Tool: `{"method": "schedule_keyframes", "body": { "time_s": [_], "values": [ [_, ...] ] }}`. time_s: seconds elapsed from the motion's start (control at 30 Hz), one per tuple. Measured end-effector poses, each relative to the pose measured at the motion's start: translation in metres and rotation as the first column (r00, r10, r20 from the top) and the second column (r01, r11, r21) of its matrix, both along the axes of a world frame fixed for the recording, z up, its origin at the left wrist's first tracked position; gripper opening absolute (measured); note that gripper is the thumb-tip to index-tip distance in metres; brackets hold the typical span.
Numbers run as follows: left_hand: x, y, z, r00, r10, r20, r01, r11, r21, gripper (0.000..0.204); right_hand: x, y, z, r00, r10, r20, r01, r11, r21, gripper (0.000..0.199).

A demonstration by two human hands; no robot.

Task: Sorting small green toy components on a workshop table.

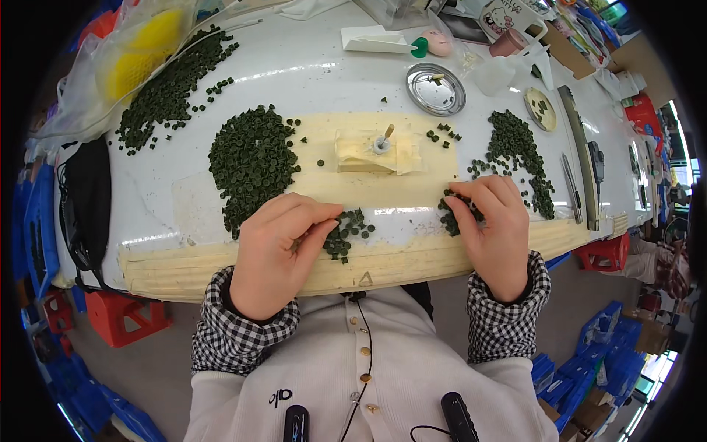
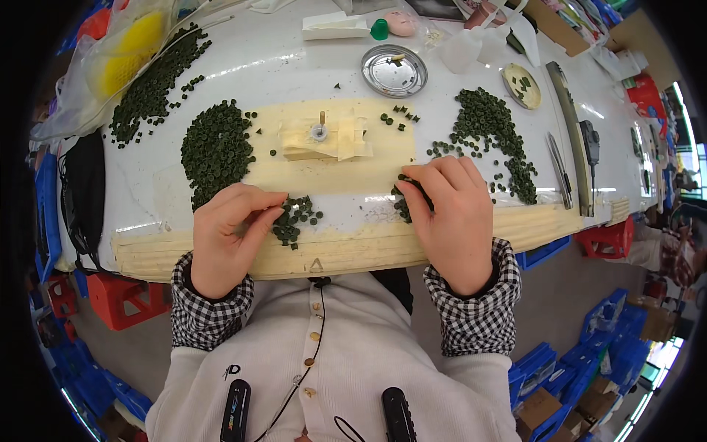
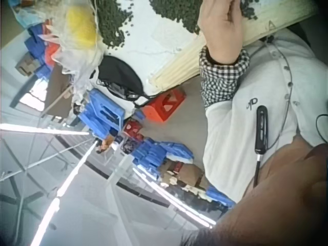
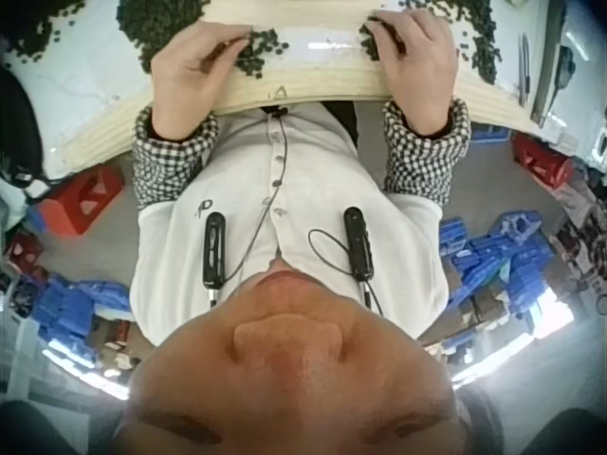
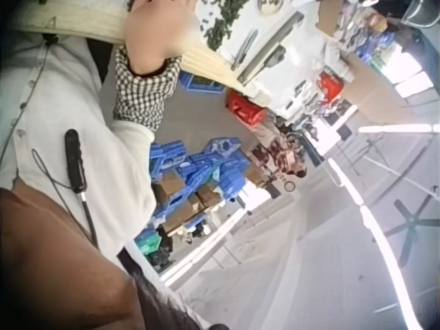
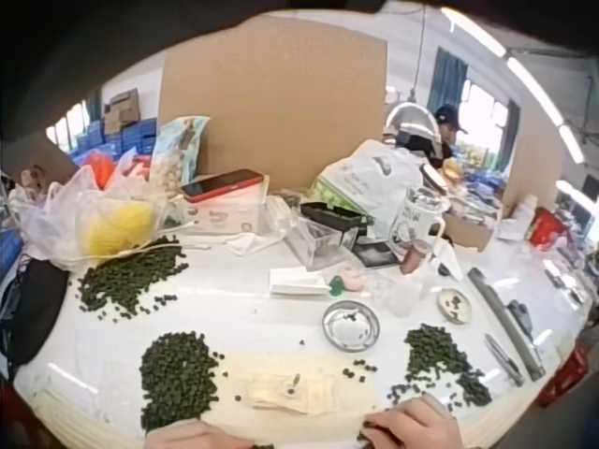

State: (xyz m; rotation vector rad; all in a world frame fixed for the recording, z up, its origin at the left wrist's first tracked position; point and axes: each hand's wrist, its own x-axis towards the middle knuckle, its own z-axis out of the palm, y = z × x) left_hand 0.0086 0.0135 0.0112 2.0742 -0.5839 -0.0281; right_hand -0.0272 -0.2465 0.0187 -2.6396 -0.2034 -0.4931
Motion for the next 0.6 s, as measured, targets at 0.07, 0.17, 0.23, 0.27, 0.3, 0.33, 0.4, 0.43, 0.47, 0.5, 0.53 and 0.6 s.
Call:
{"method": "schedule_keyframes", "body": {
  "time_s": [0.07,0.17,0.23,0.27,0.3,0.33,0.4,0.43,0.47,0.5,0.53,0.6],
  "values": [
    [0.000,-0.001,0.000,1.000,-0.002,-0.004,0.002,1.000,-0.028,0.016,0.000,0.006,-0.005,0.999,0.032,-0.001,-0.032,0.999,0.023,0.012],
    [0.001,0.003,0.004,1.000,0.008,0.022,-0.007,1.000,-0.026,0.016,0.003,0.016,-0.008,0.997,0.083,0.004,-0.083,0.996,0.032,0.009],
    [0.005,0.008,0.006,0.995,0.040,0.092,-0.044,0.998,0.038,0.016,0.004,0.021,-0.007,0.994,0.107,-0.004,-0.107,0.994,0.034,0.008],
    [0.011,0.011,0.009,0.986,0.064,0.151,-0.079,0.992,0.094,0.016,0.004,0.022,-0.007,0.994,0.113,-0.005,-0.113,0.993,0.030,0.008],
    [0.017,0.012,0.011,0.974,0.089,0.209,-0.121,0.982,0.147,0.016,0.005,0.022,-0.008,0.992,0.123,-0.007,-0.122,0.992,0.023,0.008],
    [0.025,0.012,0.013,0.943,0.078,0.325,-0.143,0.973,0.183,0.012,0.005,0.022,-0.007,0.991,0.133,-0.008,-0.133,0.991,0.015,0.008],
    [0.039,0.009,0.013,0.900,0.007,0.436,-0.143,0.949,0.280,0.011,0.005,0.022,-0.008,0.990,0.139,-0.007,-0.139,0.990,0.023,0.009],
    [0.043,0.006,0.012,0.898,-0.008,0.440,-0.136,0.946,0.295,0.010,0.005,0.023,-0.008,0.990,0.142,-0.006,-0.142,0.989,0.027,0.009],
    [0.046,0.003,0.011,0.896,-0.023,0.444,-0.130,0.942,0.309,0.010,0.006,0.023,-0.007,0.989,0.150,-0.001,-0.150,0.988,0.027,0.010],
    [0.049,0.000,0.007,0.894,-0.044,0.445,-0.114,0.940,0.323,0.010,0.005,0.023,-0.007,0.989,0.150,0.001,-0.150,0.988,0.025,0.010],
    [0.051,-0.001,0.005,0.896,-0.055,0.442,-0.107,0.936,0.334,0.011,0.005,0.022,-0.007,0.989,0.150,0.003,-0.150,0.988,0.023,0.010],
    [0.053,-0.004,0.002,0.897,-0.080,0.434,-0.091,0.929,0.359,0.011,0.005,0.022,-0.007,0.992,0.125,0.003,-0.125,0.989,0.077,0.009]
  ]
}}
